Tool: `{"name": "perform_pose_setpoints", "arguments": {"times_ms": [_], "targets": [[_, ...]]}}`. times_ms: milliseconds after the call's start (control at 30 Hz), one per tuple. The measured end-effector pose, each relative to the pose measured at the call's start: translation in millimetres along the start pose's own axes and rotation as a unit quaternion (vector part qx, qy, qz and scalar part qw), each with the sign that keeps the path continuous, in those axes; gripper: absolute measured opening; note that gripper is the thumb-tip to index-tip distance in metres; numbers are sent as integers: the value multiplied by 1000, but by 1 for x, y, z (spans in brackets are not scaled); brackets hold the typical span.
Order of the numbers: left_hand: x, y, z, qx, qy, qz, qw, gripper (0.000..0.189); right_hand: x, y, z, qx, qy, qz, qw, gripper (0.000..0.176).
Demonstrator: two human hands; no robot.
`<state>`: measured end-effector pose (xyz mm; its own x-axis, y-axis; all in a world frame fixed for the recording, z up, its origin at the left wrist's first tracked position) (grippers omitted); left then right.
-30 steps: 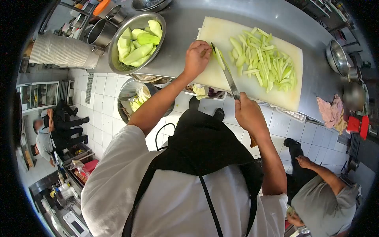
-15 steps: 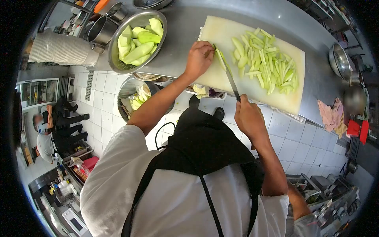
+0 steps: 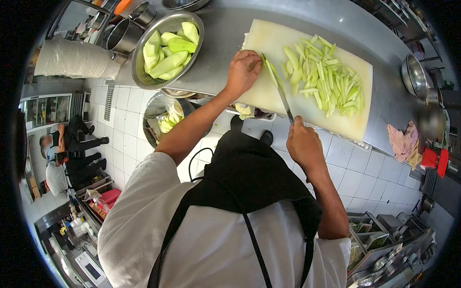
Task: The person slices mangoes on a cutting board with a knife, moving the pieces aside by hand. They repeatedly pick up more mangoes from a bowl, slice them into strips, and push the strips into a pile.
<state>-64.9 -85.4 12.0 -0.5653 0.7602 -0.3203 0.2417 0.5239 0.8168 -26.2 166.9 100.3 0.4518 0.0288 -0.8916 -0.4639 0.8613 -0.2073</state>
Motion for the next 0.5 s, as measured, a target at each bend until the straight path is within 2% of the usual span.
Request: {"name": "perform_pose_setpoints", "arguments": {"times_ms": [400,500], "targets": [[0,-1,0,-5,-1,10,1000,11,7,1,-9,6,-25,4,1000,22],[3,-5,0,28,11,9,999,12,29,13,-16,-2,-13,7,1000,24]]}}
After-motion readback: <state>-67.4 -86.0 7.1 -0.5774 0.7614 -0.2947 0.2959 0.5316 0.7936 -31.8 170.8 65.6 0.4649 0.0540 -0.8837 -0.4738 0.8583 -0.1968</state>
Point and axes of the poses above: each hand's wrist, its own z-axis away from the middle knuckle, its own x-axis out of the palm, y = z × x, the point moved 3 cm from there along -z, towards the middle knuckle, and after that the axes turned 14 degrees about z, right-handed, at the moved point
